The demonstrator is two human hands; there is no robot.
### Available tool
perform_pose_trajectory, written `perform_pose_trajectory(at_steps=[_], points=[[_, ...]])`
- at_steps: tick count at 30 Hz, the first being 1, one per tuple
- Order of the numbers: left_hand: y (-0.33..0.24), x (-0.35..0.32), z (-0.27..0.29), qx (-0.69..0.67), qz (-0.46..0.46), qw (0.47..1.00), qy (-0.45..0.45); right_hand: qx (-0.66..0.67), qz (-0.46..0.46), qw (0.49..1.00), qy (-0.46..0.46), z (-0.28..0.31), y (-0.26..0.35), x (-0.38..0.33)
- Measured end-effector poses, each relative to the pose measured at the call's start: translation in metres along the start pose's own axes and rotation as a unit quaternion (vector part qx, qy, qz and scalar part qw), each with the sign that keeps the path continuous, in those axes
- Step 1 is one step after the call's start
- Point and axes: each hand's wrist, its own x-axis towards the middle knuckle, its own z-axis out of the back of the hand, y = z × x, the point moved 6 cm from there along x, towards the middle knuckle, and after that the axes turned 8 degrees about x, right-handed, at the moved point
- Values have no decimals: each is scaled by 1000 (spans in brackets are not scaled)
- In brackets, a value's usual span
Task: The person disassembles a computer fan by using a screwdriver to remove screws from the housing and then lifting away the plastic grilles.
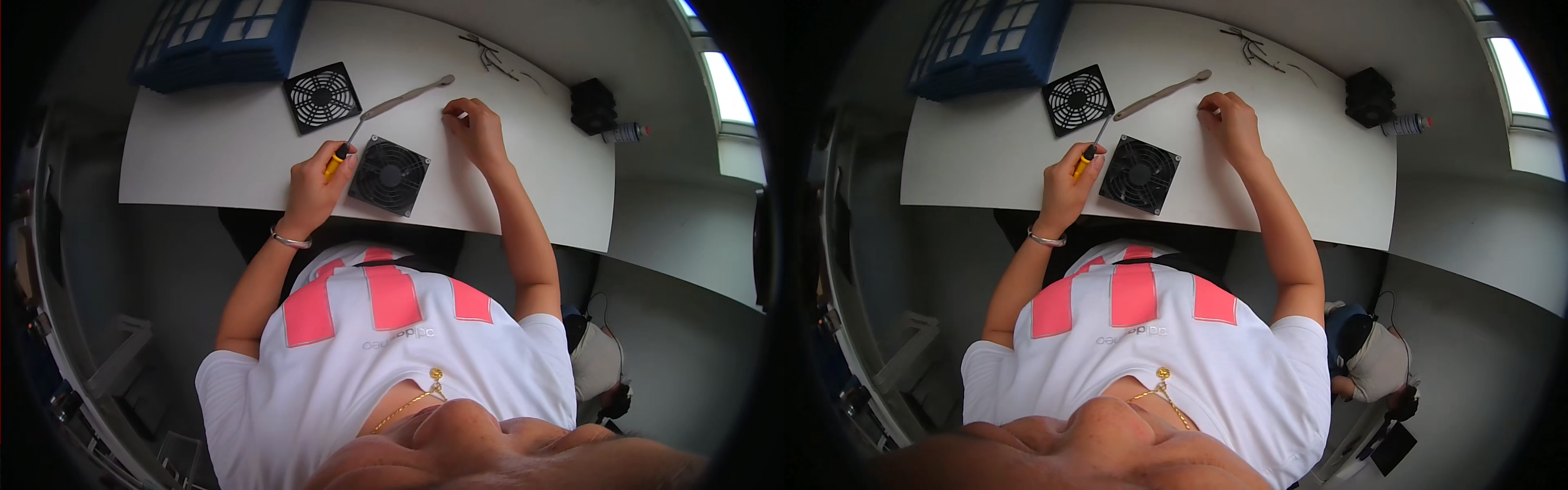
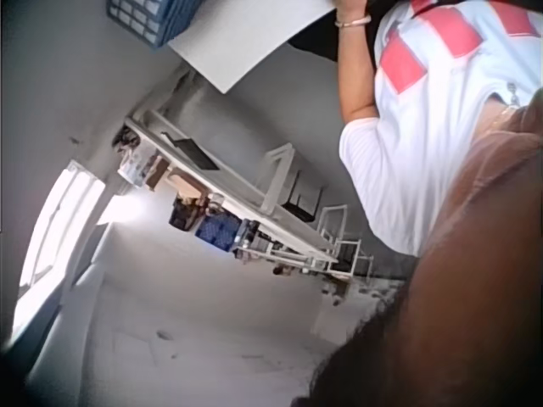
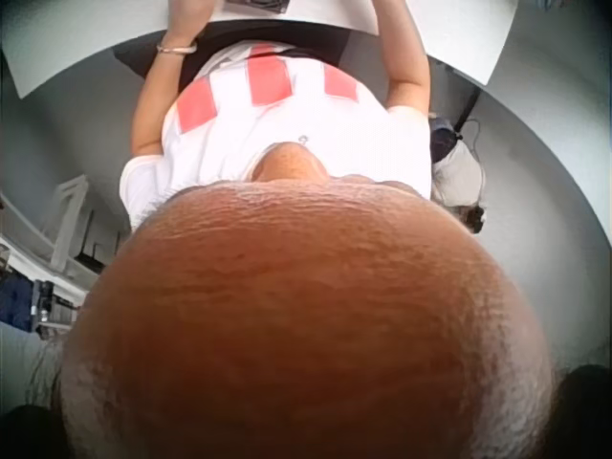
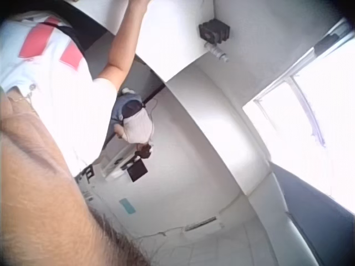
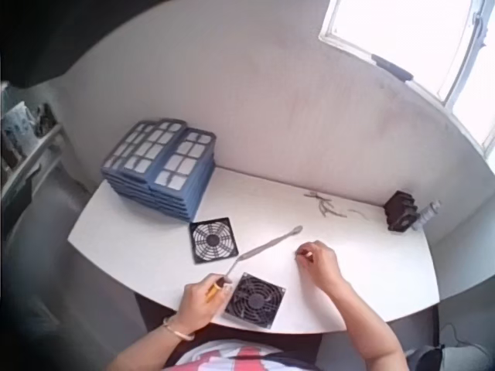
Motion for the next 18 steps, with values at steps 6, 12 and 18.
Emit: perform_pose_trajectory(at_steps=[6,12,18], points=[[3,0,3,-29,-9,999,-20,-111,61,992,21,1,4,6],[8,1,7,-51,17,999,-4,190,-41,978,80,-11,50,-22],[9,-1,7,-64,-25,997,-31,260,-37,944,202,-52,90,-70]])
